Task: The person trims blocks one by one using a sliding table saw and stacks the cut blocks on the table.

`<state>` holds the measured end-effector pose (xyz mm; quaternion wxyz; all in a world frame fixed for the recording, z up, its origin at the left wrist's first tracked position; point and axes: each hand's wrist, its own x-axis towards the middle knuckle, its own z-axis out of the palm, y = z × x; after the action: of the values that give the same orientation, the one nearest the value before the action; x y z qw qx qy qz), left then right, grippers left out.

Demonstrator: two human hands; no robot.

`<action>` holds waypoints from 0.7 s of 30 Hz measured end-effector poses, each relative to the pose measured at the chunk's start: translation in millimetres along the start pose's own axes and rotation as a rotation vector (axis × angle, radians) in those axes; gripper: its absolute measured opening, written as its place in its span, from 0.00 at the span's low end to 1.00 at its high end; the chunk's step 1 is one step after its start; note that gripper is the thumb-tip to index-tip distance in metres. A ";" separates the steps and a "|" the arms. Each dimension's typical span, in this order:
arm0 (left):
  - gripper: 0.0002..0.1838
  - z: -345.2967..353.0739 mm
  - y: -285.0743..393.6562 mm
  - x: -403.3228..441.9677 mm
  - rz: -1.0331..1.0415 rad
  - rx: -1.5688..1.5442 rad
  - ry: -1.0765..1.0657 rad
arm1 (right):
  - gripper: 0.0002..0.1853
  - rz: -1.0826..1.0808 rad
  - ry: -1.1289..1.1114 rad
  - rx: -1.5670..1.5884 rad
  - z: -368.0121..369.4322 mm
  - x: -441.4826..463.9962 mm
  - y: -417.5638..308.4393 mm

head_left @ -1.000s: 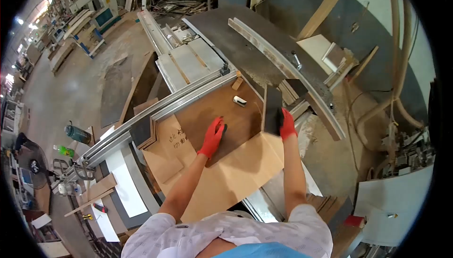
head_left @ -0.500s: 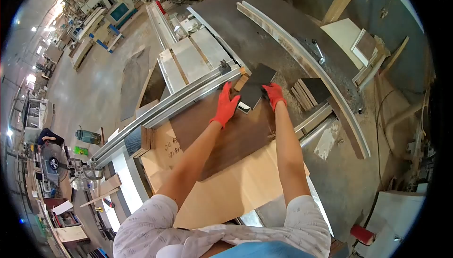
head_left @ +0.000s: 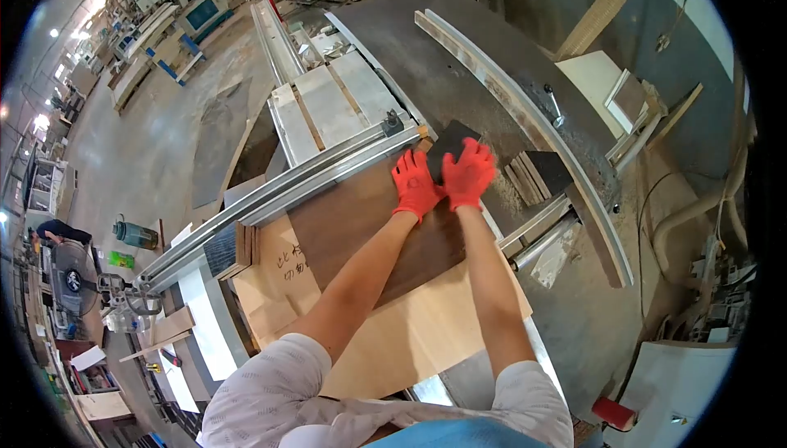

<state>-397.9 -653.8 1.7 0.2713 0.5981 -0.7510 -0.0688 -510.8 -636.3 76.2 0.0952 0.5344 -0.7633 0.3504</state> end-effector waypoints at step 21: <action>0.57 -31.7 -3.2 21.4 -0.073 -0.197 -0.040 | 0.31 -0.630 -0.743 -0.002 141.0 -46.4 -248.1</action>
<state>-382.5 -667.8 34.0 0.3111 0.5939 -0.7237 -0.1639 -240.4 -736.8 55.7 -0.0818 0.8282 -0.5472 0.0893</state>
